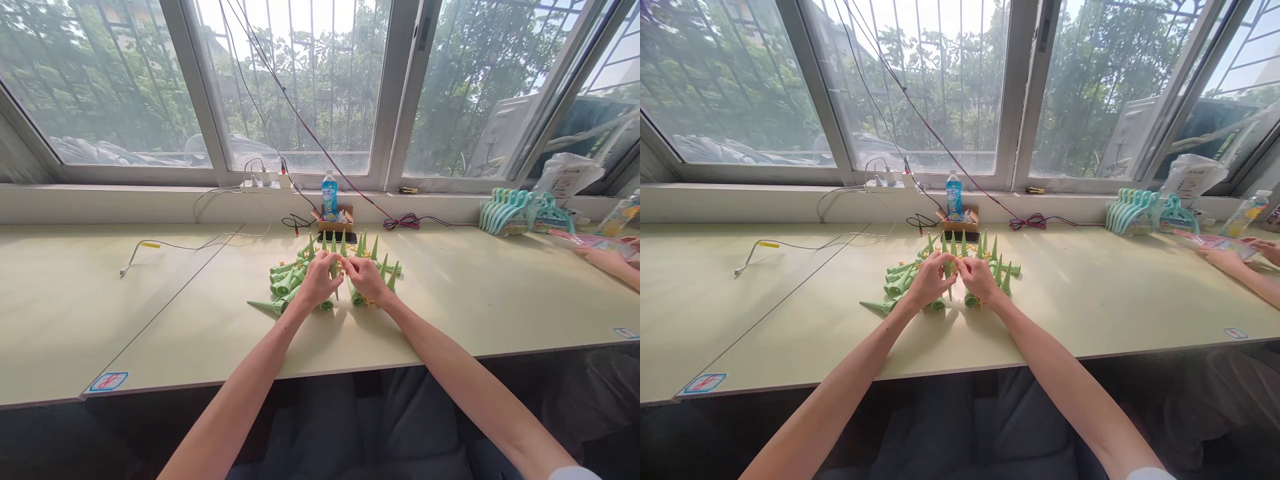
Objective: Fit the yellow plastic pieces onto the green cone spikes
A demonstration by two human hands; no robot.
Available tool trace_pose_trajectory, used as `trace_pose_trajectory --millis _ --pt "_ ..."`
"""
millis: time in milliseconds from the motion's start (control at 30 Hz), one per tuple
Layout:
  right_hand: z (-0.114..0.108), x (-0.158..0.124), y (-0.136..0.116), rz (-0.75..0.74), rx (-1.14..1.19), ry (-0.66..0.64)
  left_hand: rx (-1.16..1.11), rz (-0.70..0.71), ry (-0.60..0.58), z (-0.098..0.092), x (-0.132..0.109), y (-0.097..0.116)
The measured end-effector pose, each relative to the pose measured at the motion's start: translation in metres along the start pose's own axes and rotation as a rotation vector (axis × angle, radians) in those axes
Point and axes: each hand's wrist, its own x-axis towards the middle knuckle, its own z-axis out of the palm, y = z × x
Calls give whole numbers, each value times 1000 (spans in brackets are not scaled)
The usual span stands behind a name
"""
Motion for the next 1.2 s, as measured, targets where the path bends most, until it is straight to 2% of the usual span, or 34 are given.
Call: trace_pose_trajectory --millis 200,1200 --pt "-3 0 -3 24 26 -13 15 -27 39 0 0 -1" --pt "-2 0 -1 4 -13 -47 -2 12 34 0 0 0"
